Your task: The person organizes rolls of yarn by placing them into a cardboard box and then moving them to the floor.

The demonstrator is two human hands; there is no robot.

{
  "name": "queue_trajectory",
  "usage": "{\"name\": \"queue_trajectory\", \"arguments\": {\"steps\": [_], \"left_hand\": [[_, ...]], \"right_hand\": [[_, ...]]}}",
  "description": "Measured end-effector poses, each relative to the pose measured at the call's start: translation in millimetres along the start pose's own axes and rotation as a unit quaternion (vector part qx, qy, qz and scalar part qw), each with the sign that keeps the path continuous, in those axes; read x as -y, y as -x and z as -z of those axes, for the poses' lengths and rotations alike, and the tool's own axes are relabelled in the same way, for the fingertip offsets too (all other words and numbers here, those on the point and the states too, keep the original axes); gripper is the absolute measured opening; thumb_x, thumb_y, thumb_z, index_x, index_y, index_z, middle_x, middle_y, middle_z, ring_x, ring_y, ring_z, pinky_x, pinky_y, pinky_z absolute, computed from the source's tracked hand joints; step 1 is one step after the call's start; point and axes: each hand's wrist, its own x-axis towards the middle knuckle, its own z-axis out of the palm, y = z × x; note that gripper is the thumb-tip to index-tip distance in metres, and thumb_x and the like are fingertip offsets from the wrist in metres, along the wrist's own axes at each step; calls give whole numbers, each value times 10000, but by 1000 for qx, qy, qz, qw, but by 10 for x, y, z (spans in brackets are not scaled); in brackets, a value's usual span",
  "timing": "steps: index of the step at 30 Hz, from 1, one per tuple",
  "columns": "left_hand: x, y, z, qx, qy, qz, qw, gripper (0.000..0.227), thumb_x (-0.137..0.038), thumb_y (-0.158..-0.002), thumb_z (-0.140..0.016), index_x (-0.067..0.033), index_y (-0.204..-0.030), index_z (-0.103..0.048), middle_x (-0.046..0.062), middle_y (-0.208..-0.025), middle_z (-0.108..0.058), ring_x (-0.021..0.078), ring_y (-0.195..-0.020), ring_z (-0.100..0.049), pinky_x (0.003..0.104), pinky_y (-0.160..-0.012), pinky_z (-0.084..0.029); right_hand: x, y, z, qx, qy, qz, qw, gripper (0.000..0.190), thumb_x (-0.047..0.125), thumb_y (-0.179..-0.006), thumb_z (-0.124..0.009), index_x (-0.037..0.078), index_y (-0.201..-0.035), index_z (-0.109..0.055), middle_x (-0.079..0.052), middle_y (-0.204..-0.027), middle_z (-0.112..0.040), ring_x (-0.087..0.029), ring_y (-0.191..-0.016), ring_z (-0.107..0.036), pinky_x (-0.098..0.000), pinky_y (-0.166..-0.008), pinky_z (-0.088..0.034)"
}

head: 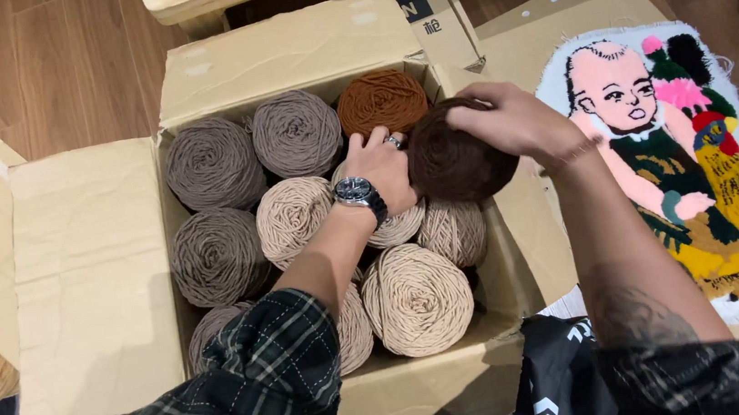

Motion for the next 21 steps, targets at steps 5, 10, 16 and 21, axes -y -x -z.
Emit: {"name": "queue_trajectory", "arguments": {"steps": [5, 10, 16, 21], "left_hand": [[-69, 164, 126, 23, 12, 18, 1000, 416, -391, -741, -411, -141, -986, -636, 21, -1224, -519, 199, -1197, -308, 421, -924, -230], [-121, 241, 164, 35, -6, 24, 999, 423, -410, -775, -390, -123, -934, -659, 56, -1205, -539, 224, -1188, -311, 433, -952, -199], [-305, 373, 278, 20, -34, 42, 998, 503, -447, -797, -345, -108, -1047, -622, 80, -1205, -529, 253, -1202, -303, 491, -1002, -144], [-849, 649, 374, -34, 1, -14, 999, 442, -357, -791, -417, -40, -965, -670, 165, -1015, -633, 330, -1101, -439, 489, -954, -231]], "right_hand": [[127, -257, -172, 12, 203, 2, 979, 549, 505, -699, -546, 167, -1123, -631, -194, -1086, -620, -372, -1060, -564, -510, -840, -468], [256, -251, -360, -37, 257, 18, 966, 575, 463, -736, -525, 183, -1238, -543, -269, -1190, -459, -440, -1053, -539, -512, -865, -437], [220, -309, -440, -80, 242, 52, 965, 569, 441, -737, -548, 163, -1234, -534, -269, -1152, -432, -459, -1053, -525, -510, -862, -437], [223, -238, -473, -98, 256, 53, 960, 554, 445, -725, -544, 170, -1206, -534, -237, -1121, -435, -448, -1030, -535, -510, -830, -450]]}}
